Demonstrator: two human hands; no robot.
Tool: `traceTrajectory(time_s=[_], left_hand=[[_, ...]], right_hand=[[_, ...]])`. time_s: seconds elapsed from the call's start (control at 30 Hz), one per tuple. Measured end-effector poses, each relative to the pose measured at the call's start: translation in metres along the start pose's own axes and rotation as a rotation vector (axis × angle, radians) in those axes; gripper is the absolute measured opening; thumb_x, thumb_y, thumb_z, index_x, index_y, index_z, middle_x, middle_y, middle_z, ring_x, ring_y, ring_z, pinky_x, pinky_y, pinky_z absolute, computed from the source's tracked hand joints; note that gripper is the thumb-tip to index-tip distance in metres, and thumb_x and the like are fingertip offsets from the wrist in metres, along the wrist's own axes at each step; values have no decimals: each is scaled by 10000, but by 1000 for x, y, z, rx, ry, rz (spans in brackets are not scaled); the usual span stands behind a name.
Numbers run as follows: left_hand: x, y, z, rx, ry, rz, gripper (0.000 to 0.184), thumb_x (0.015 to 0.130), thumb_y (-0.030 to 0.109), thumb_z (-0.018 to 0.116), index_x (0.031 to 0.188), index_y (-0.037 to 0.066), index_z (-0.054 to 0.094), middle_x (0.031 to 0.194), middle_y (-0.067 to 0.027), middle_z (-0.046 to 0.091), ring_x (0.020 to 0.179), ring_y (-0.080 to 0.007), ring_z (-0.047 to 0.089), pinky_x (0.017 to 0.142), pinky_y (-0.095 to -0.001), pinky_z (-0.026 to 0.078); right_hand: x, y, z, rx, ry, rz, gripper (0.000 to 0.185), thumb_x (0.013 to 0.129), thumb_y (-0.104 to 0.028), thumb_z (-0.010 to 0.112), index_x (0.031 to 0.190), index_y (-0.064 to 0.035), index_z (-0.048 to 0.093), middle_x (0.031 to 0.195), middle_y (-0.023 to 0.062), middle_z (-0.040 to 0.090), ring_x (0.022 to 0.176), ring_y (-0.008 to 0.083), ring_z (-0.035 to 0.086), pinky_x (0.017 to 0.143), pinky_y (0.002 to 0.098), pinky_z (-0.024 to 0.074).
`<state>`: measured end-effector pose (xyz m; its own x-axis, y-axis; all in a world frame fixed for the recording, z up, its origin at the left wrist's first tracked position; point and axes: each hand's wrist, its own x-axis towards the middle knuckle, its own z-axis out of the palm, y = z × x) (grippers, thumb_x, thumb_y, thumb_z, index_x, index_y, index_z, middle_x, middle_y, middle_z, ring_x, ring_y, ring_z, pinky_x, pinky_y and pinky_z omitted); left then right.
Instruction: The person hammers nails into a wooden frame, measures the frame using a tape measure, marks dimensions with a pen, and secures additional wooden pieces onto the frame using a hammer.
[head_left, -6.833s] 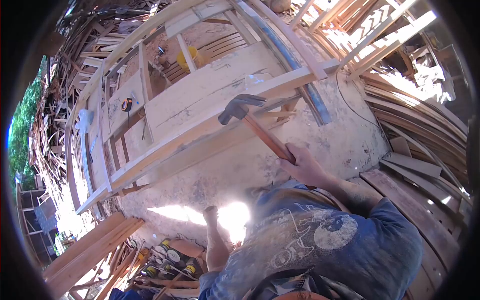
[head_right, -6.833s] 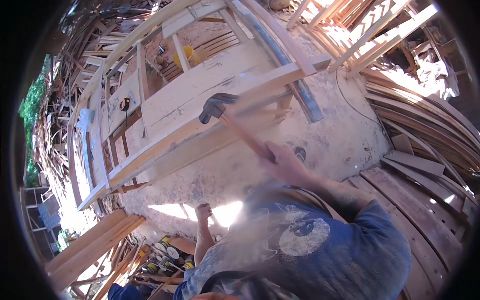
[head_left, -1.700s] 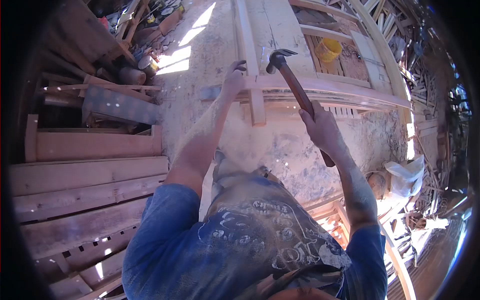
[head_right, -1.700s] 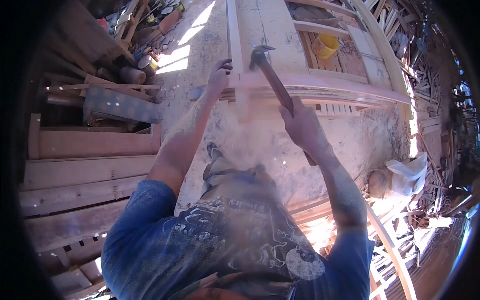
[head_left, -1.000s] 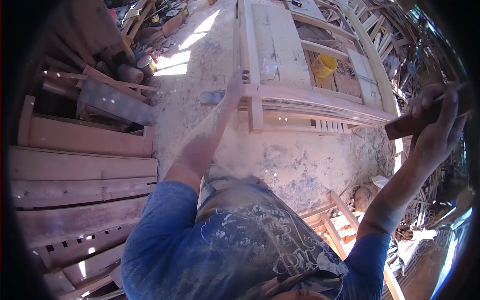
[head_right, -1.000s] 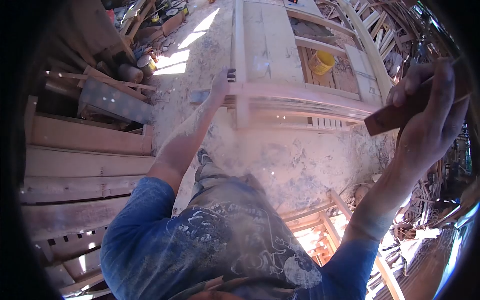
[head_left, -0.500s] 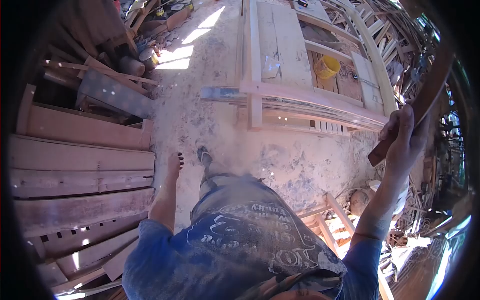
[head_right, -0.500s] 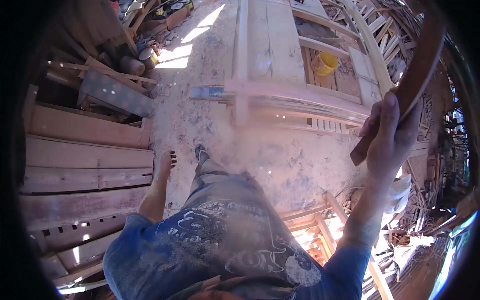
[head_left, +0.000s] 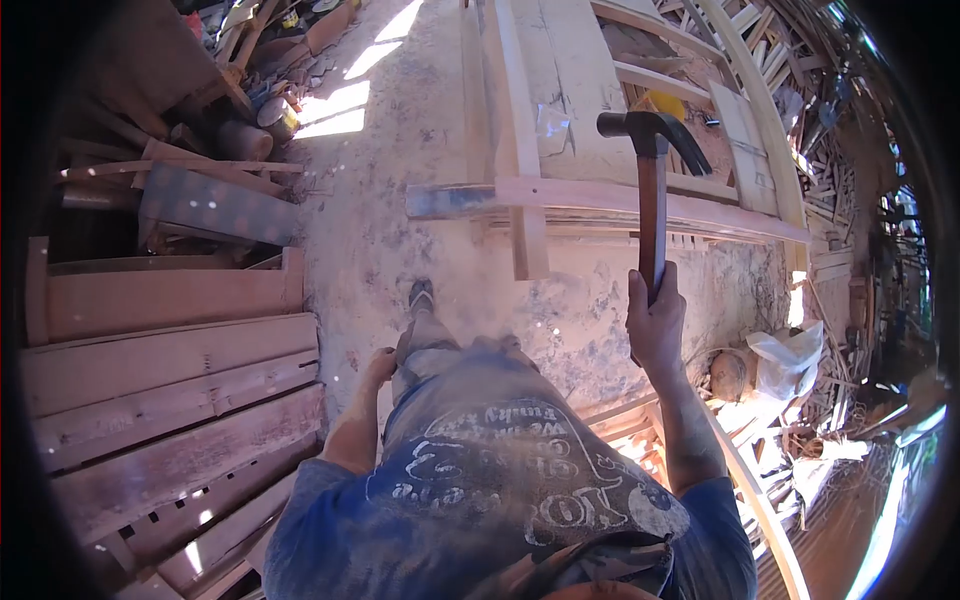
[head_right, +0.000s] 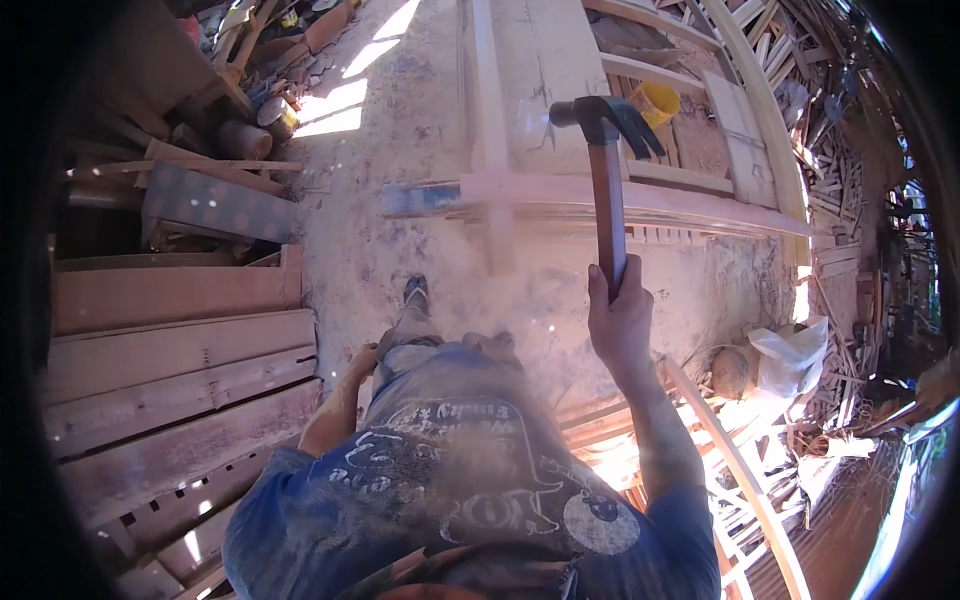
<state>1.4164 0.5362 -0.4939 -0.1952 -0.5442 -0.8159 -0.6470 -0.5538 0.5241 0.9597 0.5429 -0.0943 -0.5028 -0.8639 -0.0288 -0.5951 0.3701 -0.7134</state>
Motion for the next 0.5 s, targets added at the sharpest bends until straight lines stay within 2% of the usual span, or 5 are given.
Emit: traceTrajectory(time_s=[0.1, 0.17, 0.27, 0.4, 0.5], left_hand=[[35, 22, -56, 88, -61, -262, 497, 908, 431, 558, 1233, 60, 614, 900, -92, 676, 670, -199, 629, 576, -387, 498], [63, 36, -97, 84, 61, -183, 455, 913, 415, 549, 1200, 68, 615, 887, -87, 670, 668, -194, 622, 573, -388, 494], [85, 97, -154, 26, 150, -80, 439, 930, 386, 541, 1221, 63, 605, 907, -81, 674, 713, -186, 631, 608, -374, 494], [92, 171, -192, -1, 162, 72, 419, 940, 353, 540, 1214, 47, 617, 921, -84, 685, 757, -173, 644, 634, -341, 494], [88, 198, -204, -27, 86, 150, 390, 961, 341, 533, 1200, 49, 627, 1002, -76, 681, 792, -160, 638, 664, -331, 493]], right_hand=[[-6, 17, 32, -134, -133, -26, 221, 960, -187, 601, 957, -42, 434, 584, 192, 570, 556, 421, 613, 485, 464, 433], [-9, 20, 48, -205, -176, 41, 274, 945, -225, 617, 941, -34, 421, 583, 210, 567, 581, 437, 620, 487, 486, 428], [-7, 2, 50, -61, -179, 187, 266, 946, -229, 614, 936, -29, 438, 579, 213, 563, 578, 440, 617, 482, 483, 446], [-18, -16, 78, 156, -121, 449, 228, 959, -209, 601, 924, -19, 481, 554, 117, 549, 463, 254, 602, 417, 386, 439], [-9, -31, 91, 402, -72, 577, 208, 963, -201, 590, 924, -23, 489, 577, 42, 511, 426, 133, 524, 385, 307, 415]])
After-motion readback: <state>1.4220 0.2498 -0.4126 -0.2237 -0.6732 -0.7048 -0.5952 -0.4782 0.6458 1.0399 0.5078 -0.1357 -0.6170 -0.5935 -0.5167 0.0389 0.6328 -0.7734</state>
